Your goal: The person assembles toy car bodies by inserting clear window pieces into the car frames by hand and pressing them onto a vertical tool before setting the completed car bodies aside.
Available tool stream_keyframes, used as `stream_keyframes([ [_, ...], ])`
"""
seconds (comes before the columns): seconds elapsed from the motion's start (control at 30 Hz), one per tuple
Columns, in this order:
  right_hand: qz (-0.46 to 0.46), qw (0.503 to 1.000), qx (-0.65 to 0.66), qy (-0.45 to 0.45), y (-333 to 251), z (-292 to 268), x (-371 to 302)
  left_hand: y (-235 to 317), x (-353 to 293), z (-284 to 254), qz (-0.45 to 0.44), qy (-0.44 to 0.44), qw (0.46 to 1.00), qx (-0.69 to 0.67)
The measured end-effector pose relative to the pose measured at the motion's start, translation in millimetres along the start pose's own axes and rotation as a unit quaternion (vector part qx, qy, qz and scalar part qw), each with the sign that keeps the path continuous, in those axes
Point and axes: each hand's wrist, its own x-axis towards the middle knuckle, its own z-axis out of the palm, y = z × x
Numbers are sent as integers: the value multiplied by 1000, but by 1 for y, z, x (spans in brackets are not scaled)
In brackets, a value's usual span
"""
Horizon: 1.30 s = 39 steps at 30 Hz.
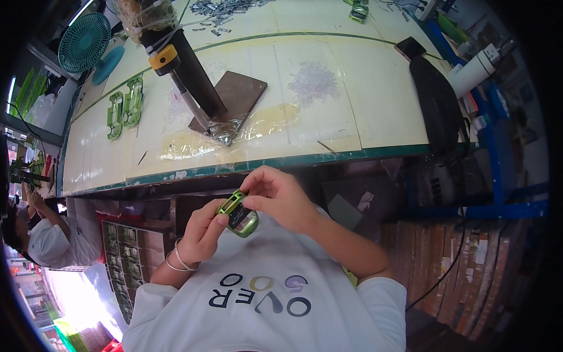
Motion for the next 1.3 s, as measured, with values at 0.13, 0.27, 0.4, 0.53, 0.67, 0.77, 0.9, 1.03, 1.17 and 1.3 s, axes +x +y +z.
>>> stream_keyframes([
  [0.13,-302,867,-381,110,25,16,-5,-12,0,4,-1,75,970,-230],
  [0.27,-398,731,-546,95,33,22,0,-8,1,3,-14,67,961,-268],
  [0.4,-418,726,-543,49,33,16,1,-16,7,-3,20,120,977,-174],
  [0.53,-428,769,-475,-6,33,20,1,-37,14,-14,154,76,985,-35],
  [0.67,-291,918,-269,-20,35,31,-4,-55,18,-14,157,36,978,-135],
  [0.77,-32,959,283,10,20,35,6,-57,13,-5,-73,57,920,-382],
  [0.9,0,919,391,52,10,29,33,-43,31,-7,-39,42,936,-346],
  [1.03,-23,927,368,65,-7,36,52,-31,51,-20,-34,98,941,-322],
  [1.17,-47,930,357,72,-18,44,53,-27,57,-23,6,98,951,-293],
  [1.3,-33,903,424,64,-22,44,53,-24,60,-24,10,104,950,-293],
])
